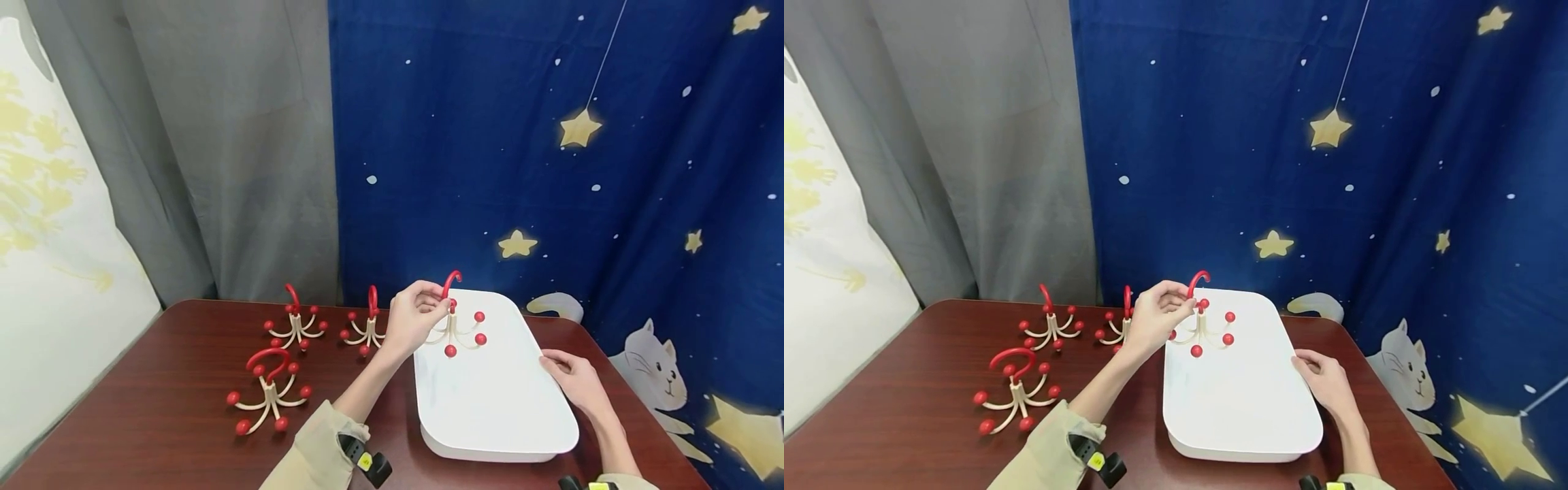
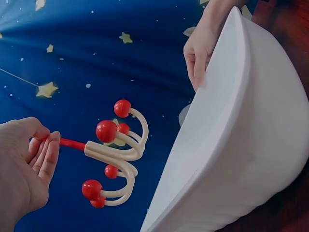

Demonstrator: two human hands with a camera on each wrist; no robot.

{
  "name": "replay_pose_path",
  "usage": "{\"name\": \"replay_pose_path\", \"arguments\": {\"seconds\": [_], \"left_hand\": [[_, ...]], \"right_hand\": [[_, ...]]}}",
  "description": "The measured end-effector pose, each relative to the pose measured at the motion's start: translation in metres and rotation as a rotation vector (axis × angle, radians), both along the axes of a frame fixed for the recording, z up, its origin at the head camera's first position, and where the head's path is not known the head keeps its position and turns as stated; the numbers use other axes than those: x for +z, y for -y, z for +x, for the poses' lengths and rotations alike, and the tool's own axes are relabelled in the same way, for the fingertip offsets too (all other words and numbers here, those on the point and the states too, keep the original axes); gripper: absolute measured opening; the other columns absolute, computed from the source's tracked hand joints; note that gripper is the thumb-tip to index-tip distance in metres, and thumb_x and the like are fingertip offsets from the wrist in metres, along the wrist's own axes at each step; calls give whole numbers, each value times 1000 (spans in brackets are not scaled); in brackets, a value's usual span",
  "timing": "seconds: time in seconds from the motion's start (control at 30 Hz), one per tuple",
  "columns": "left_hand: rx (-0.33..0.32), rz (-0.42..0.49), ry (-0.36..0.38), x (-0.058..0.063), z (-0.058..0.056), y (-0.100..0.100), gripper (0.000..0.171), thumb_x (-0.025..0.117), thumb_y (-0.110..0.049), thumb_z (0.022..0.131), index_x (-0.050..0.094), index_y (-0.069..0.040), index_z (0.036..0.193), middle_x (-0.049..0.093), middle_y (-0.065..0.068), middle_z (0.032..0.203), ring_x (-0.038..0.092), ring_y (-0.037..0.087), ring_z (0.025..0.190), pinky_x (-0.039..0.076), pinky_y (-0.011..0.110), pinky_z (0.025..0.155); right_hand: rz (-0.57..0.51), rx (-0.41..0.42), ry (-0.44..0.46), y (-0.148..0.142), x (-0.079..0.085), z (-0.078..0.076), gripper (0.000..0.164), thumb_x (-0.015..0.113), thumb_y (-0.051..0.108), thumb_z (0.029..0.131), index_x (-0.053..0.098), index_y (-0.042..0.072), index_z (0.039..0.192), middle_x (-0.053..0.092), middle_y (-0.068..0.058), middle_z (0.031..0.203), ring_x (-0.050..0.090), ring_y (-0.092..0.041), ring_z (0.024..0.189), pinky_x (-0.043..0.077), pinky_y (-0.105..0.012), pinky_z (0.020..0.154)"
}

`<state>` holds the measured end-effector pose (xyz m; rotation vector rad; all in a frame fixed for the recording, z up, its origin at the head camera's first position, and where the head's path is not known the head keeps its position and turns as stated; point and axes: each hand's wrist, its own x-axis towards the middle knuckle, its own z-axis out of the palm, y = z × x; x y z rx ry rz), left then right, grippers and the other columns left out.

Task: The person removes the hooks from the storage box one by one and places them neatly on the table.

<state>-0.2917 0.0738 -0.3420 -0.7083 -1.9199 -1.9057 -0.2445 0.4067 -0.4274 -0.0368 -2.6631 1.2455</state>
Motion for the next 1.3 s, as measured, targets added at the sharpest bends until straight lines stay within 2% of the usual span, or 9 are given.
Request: {"name": "replay_pose_path", "arguments": {"seconds": [0.17, 0.37, 0.53, 0.8, 1.0, 1.3], "left_hand": [[-12, 16, -4, 2, 9, 12, 14, 75, 0, 87, 69, 2, 100, 73, 11, 84, 69, 19, 74, 58, 26, 73], [6, 20, -6, 2, 20, 26, 16, 76, 0, 86, 70, 0, 100, 73, 9, 84, 67, 19, 74, 54, 20, 70], [9, -14, -36, 1, 27, 37, 14, 76, -2, 87, 69, -1, 99, 73, 8, 83, 68, 20, 74, 56, 25, 71], [8, -29, -4, -3, 37, 62, 15, 77, -1, 87, 69, -1, 99, 73, 9, 84, 68, 18, 73, 57, 27, 70], [12, -34, 23, -8, 46, 84, 16, 78, 0, 86, 68, -2, 99, 74, 9, 86, 71, 24, 76, 57, 24, 70], [25, -59, 26, -19, 53, 112, 16, 78, 1, 86, 67, -1, 99, 72, 9, 86, 70, 21, 76, 58, 25, 72]], "right_hand": [[11, 4, -10, -1, 1, 0, 46, 61, 27, 103, 60, -10, 130, 69, -24, 115, 68, -11, 89, 55, -23, 71], [19, 3, -7, 0, 1, 1, 46, 61, 28, 103, 60, -9, 131, 69, -24, 115, 68, -12, 89, 55, -22, 71], [26, -2, -1, 0, 1, 2, 47, 60, 29, 103, 60, -9, 131, 69, -24, 117, 69, -13, 91, 55, -22, 72], [18, 4, 12, 2, 1, 2, 50, 60, 31, 103, 58, -10, 132, 68, -25, 118, 70, -21, 95, 55, -22, 72], [14, 2, 19, 1, 1, 2, 51, 60, 32, 103, 58, -10, 132, 68, -25, 118, 70, -19, 95, 55, -22, 72], [22, -1, 9, 1, 1, 2, 49, 60, 30, 103, 58, -10, 132, 67, -27, 119, 71, -24, 96, 55, -20, 72]]}}
